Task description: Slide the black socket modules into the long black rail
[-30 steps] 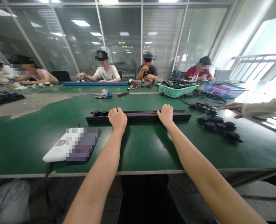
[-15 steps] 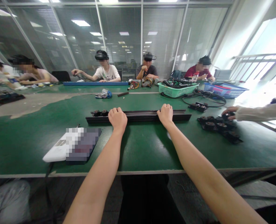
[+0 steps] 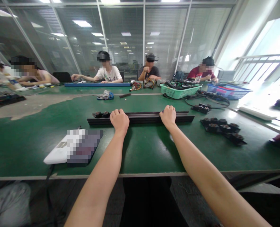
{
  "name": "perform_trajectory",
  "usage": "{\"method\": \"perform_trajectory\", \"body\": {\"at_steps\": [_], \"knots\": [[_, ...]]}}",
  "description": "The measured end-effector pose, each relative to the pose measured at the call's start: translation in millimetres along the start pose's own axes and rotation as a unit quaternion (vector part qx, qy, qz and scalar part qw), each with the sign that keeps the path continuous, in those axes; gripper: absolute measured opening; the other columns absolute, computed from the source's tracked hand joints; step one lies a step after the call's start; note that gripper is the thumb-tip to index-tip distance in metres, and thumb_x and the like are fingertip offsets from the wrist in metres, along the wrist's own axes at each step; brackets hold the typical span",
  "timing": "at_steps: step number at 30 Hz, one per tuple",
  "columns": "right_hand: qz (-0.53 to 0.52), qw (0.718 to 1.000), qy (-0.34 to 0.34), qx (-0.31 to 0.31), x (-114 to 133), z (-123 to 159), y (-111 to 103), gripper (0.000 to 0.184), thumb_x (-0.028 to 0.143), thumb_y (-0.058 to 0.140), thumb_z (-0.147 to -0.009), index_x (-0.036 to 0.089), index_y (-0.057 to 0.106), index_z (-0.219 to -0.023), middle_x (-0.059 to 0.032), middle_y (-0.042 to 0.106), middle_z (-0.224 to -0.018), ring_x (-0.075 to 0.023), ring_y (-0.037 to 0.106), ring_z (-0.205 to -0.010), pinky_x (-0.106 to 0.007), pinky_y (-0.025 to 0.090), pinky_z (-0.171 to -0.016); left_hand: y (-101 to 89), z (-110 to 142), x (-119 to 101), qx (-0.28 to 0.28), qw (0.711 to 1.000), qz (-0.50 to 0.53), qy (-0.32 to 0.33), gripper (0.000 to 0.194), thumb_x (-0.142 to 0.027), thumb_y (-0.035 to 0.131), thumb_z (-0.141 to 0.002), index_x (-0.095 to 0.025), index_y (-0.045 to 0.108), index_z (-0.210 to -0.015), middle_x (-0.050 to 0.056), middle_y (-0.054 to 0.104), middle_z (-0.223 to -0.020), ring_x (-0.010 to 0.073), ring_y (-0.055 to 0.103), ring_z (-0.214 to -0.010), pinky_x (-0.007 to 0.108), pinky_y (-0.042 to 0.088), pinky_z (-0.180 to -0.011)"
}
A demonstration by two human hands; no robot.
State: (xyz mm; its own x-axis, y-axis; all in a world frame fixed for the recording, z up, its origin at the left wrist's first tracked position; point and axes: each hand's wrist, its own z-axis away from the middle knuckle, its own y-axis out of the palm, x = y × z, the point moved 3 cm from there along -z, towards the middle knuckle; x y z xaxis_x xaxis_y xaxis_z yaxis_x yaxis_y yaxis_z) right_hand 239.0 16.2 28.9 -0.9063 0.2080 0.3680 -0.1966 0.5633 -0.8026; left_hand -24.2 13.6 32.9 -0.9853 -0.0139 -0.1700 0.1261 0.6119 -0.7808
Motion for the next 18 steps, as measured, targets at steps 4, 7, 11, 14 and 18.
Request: {"method": "perform_trajectory", "body": {"at_steps": [4, 7, 11, 14, 18], "knots": [[-0.002, 1.0, 0.004, -0.003, -4.0, -1.5, 0.0, 0.023, 0.013, 0.055, -0.095, 0.007, 0.061, -0.116, -0.0249, 0.064, -0.126, -0.033, 0.057, -0.121, -0.042, 0.045, -0.104, 0.3, 0.2, 0.4, -0.001, 1.0, 0.003, 0.001, 0.033, -0.02, 0.045, -0.1, -0.012, 0.067, -0.123, 0.022, 0.067, -0.128, 0.0383, 0.058, -0.126, 0.049, 0.044, -0.11], [-0.001, 1.0, 0.008, -0.001, -6.7, -2.6, 0.0, 0.024, 0.012, 0.054, -0.095, 0.006, 0.062, -0.117, -0.0253, 0.064, -0.127, -0.0336, 0.057, -0.122, -0.042, 0.045, -0.105, 0.8, 0.4, 0.7, -0.004, 1.0, -0.002, 0.003, 0.033, -0.02, 0.045, -0.1, -0.011, 0.067, -0.123, 0.022, 0.067, -0.128, 0.0383, 0.058, -0.125, 0.049, 0.044, -0.109], [0.0, 1.0, 0.011, -0.002, -7.5, -3.1, 0.5, 0.026, 0.012, 0.053, -0.096, 0.005, 0.062, -0.118, -0.0252, 0.064, -0.127, -0.034, 0.057, -0.122, -0.042, 0.045, -0.106, 0.3, 0.7, 0.4, -0.003, 1.0, -0.006, 0.003, 0.033, -0.02, 0.045, -0.1, -0.011, 0.067, -0.123, 0.022, 0.068, -0.127, 0.0381, 0.058, -0.125, 0.049, 0.044, -0.109], [-0.002, 1.0, 0.011, -0.006, -7.5, -3.4, 1.5, 0.026, 0.013, 0.054, -0.095, 0.005, 0.063, -0.118, -0.0251, 0.064, -0.126, -0.0334, 0.057, -0.122, -0.042, 0.045, -0.106, -0.1, 0.9, 0.1, -0.003, 1.0, -0.001, 0.0, 0.033, -0.02, 0.045, -0.1, -0.012, 0.067, -0.123, 0.022, 0.067, -0.128, 0.038, 0.058, -0.126, 0.049, 0.044, -0.109], [-0.004, 1.0, 0.009, -0.008, -8.3, -4.2, 3.1, 0.026, 0.013, 0.054, -0.095, 0.005, 0.063, -0.119, -0.0257, 0.064, -0.126, -0.0335, 0.056, -0.122, -0.043, 0.045, -0.106, -0.2, 0.9, -0.2, -0.004, 1.0, 0.003, -0.002, 0.034, -0.02, 0.044, -0.101, -0.011, 0.067, -0.124, 0.022, 0.067, -0.128, 0.0382, 0.058, -0.126, 0.049, 0.044, -0.109]]}}
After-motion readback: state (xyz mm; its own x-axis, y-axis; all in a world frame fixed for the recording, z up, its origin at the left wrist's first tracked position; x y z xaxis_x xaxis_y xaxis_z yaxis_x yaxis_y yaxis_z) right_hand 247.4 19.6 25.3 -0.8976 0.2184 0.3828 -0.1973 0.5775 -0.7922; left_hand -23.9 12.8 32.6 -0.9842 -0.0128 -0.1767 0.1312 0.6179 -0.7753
